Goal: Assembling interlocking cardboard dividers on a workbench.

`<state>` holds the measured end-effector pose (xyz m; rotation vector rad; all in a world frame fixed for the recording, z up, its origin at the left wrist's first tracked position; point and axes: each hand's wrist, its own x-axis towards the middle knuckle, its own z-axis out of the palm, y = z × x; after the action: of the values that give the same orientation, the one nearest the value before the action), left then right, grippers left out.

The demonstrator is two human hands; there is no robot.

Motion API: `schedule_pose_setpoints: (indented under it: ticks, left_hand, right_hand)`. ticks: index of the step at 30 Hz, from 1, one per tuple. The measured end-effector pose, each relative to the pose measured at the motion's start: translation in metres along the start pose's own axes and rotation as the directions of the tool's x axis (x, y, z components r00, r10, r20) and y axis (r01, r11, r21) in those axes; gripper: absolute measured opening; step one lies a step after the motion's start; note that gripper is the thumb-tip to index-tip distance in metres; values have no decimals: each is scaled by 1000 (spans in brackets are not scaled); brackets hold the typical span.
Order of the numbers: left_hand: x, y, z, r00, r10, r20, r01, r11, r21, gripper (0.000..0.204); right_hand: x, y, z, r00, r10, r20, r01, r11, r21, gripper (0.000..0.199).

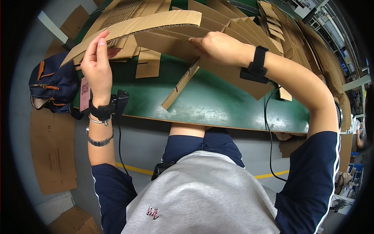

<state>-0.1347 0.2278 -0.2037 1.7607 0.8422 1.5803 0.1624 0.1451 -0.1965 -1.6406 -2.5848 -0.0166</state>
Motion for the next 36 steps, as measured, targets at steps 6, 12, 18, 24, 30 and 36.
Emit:
schedule_pose_setpoints:
  ticks: [6, 12, 18, 24, 30, 36]
  left_hand:
    - [1, 2, -1, 999, 19, 28, -18, 999, -44, 28]
    - [-5, 4, 1, 997, -25, 68, 29, 998, -64, 42]
    - [-63, 29, 53, 961, 16, 278, -54, 990, 129, 109]
    - [-86, 13, 102, 884, 37, 466, -105, 987, 121, 107]
    - [-87, 3, 109, 851, 101, 516, -231, 953, 194, 101]
    - [-85, -4, 105, 827, 3, 562, -105, 983, 150, 98]
  right_hand:
    - [-5, 11, -1, 997, -39, -59, 42, 998, 54, 34]
    - [-7, 11, -5, 999, 36, -22, -34, 996, 82, 30]
    - [-8, 6, 4, 994, -22, -108, 24, 1000, 18, 17]
    - [-5, 16, 8, 1000, -5, -7, 6, 976, 220, 29]
    - [-22, 15, -11, 985, 138, 104, -157, 967, 199, 30]
    - [-25, 24, 7, 996, 51, -72, -42, 992, 122, 27]
